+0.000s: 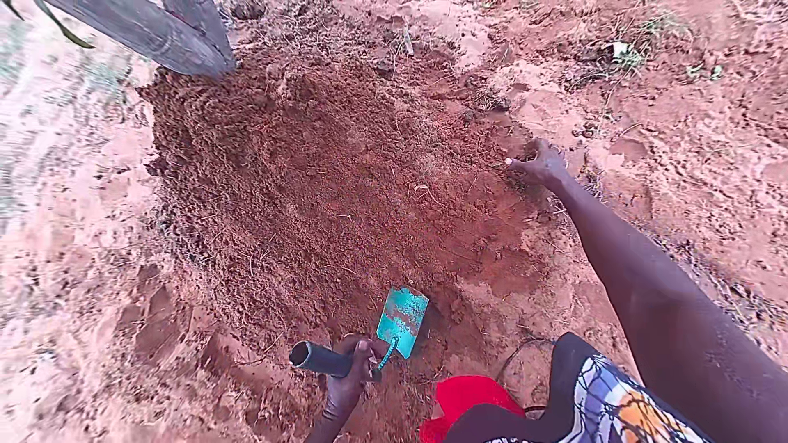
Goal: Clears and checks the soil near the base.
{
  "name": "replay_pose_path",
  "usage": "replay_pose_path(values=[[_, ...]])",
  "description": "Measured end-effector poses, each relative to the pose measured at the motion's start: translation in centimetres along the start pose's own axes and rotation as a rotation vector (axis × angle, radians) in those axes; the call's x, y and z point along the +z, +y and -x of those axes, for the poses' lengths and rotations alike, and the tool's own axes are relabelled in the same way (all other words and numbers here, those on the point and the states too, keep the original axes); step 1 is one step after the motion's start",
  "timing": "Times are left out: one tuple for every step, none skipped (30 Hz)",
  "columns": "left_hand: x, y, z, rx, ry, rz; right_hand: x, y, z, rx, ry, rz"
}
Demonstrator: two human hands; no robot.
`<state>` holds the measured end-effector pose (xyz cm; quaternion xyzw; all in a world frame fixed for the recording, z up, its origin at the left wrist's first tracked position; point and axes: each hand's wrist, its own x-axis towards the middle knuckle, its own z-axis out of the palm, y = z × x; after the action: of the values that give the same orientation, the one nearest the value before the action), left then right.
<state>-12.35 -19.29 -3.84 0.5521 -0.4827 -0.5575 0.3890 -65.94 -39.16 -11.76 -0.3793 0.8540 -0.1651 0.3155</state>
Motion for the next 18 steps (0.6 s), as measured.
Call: replay_pose_path(values=[[-0.2,0.2,-0.2,-0.010,0.012,-0.007,0.2,0.2,0.0,-0.050,-0.039,-0.021],[-0.4,0.3,-0.5,-0.023,0.016,-0.014,0.4,0.2,0.0,-0.101,-0.100,0.036],[-0.5,0.5,-0.8,-0.037,0.017,-0.019,0.6,0.0,0.3,-0.146,-0.163,0.152],[-0.5,0.7,-1.2,-0.049,0.023,-0.027,0.7,-0.6,1.1,-0.166,-0.209,0.279],[-0.4,1.1,-1.6,-0.061,0.024,-0.038,1.0,-1.0,1.8,-0.179,-0.222,0.361],[-0.3,1.6,-1.9,-0.074,0.028,-0.050,1.3,-1.3,2.3,-0.185,-0.211,0.403],[-0.3,2.2,-2.4,-0.092,0.038,-0.061,1.6,-1.6,2.7,-0.192,-0.183,0.409],[-0.3,2.8,-2.9,-0.115,0.047,-0.070,1.8,-1.9,3.2,-0.189,-0.157,0.386],[-0.3,3.4,-3.6,-0.141,0.058,-0.077,1.6,-2.4,3.9,-0.173,-0.148,0.366],[-0.1,4.1,-4.3,-0.168,0.071,-0.096,1.3,-3.1,4.6,-0.159,-0.146,0.356],[0.0,4.7,-5.0,-0.192,0.090,-0.124,1.1,-3.6,5.2,-0.150,-0.143,0.355],[0.1,5.2,-5.7,-0.207,0.107,-0.158,1.1,-3.8,5.6,-0.157,-0.133,0.360],[0.2,5.5,-6.3,-0.214,0.125,-0.184,1.2,-3.8,5.8,-0.181,-0.113,0.352],[0.3,5.9,-6.6,-0.221,0.138,-0.204,1.5,-3.3,6.0,-0.211,-0.091,0.321],[0.5,6.2,-6.9,-0.235,0.143,-0.217,1.7,-2.6,6.0,-0.244,-0.065,0.267],[1.0,6.4,-7.0,-0.242,0.144,-0.225,1.8,-1.8,5.7,-0.265,-0.033,0.184],[1.4,6.6,-7.1,-0.243,0.147,-0.225,1.7,-1.3,5.2,-0.261,0.002,0.068],[1.9,6.7,-7.0,-0.243,0.150,-0.232,1.4,-1.3,4.7,-0.213,0.040,-0.080]])
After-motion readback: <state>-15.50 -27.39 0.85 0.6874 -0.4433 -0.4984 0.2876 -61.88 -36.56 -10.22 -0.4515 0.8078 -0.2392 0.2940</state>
